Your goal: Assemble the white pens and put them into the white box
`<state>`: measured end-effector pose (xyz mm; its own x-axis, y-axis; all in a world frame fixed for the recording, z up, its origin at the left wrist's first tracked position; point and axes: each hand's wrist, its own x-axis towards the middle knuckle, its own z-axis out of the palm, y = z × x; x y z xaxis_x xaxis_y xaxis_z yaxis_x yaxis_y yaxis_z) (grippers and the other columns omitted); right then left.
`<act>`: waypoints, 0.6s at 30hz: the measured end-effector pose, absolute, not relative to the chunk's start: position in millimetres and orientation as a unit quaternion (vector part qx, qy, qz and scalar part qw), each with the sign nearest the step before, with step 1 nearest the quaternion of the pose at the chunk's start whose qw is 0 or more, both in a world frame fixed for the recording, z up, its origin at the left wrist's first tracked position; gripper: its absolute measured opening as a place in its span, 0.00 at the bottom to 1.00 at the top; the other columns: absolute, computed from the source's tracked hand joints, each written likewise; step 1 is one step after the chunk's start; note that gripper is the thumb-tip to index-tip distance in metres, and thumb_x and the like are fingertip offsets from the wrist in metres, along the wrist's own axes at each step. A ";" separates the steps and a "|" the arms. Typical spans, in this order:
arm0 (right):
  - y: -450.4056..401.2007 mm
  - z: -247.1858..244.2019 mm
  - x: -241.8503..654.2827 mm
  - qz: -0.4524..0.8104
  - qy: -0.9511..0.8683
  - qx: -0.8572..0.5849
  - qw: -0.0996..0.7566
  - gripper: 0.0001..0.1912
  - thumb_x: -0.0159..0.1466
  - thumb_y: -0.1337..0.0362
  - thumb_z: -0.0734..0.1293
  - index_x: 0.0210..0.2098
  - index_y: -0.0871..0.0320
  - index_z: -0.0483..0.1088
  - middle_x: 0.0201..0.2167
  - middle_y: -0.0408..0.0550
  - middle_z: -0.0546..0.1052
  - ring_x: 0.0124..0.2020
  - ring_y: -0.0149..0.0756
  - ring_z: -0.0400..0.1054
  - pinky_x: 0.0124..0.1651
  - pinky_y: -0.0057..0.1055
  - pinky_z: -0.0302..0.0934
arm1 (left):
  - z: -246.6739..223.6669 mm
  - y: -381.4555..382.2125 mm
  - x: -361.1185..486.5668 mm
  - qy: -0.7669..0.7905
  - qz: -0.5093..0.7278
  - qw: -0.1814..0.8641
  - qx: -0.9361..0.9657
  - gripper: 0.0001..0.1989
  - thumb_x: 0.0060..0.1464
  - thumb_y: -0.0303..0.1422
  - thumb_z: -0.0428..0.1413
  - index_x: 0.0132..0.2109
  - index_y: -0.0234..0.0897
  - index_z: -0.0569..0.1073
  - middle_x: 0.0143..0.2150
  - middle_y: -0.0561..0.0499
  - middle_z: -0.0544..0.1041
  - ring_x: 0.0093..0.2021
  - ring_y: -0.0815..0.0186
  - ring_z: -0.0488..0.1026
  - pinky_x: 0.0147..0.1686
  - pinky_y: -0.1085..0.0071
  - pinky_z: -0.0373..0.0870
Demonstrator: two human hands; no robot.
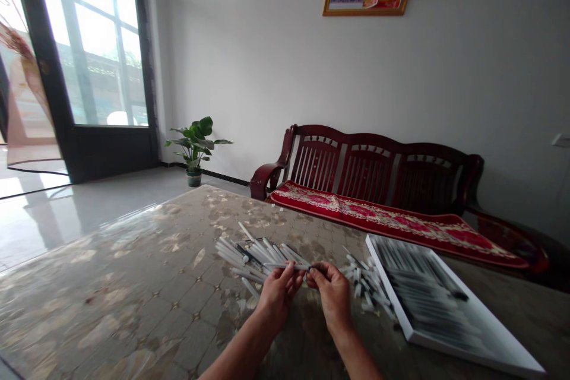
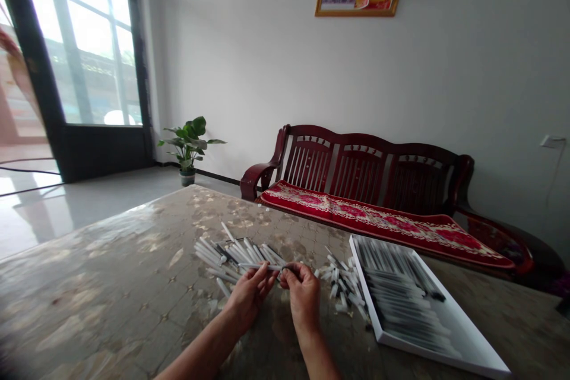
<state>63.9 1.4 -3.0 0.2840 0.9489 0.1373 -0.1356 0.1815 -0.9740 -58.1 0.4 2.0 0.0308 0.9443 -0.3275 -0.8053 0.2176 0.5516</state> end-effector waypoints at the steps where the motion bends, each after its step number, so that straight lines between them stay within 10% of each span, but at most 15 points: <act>1: 1.5 -3.3 64.5 0.419 -0.422 -0.483 0.643 0.18 0.46 0.53 0.75 0.29 0.59 0.75 0.23 0.44 0.78 0.24 0.37 0.73 0.30 0.32 0.70 | 1.9 0.4 -58.0 0.324 0.616 0.711 0.106 0.05 0.59 0.21 0.55 0.33 0.31 0.71 0.28 0.46 0.80 0.28 0.69 0.80 0.28 0.80 0.77; 18: 0.5 -10.8 69.1 0.335 -0.487 -0.503 0.631 0.14 0.51 0.53 0.72 0.29 0.58 0.76 0.24 0.46 0.79 0.25 0.36 0.72 0.30 0.30 0.69 | 1.8 0.0 -56.2 0.325 0.621 0.705 0.108 0.04 0.55 0.22 0.59 0.33 0.31 0.71 0.28 0.46 0.80 0.29 0.67 0.81 0.28 0.79 0.78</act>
<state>69.1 0.5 -10.8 0.3018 0.9125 0.2763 0.0670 0.2687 -0.9609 -56.2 0.0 1.8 0.0175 0.9460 -0.3237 -0.8050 0.2053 0.5566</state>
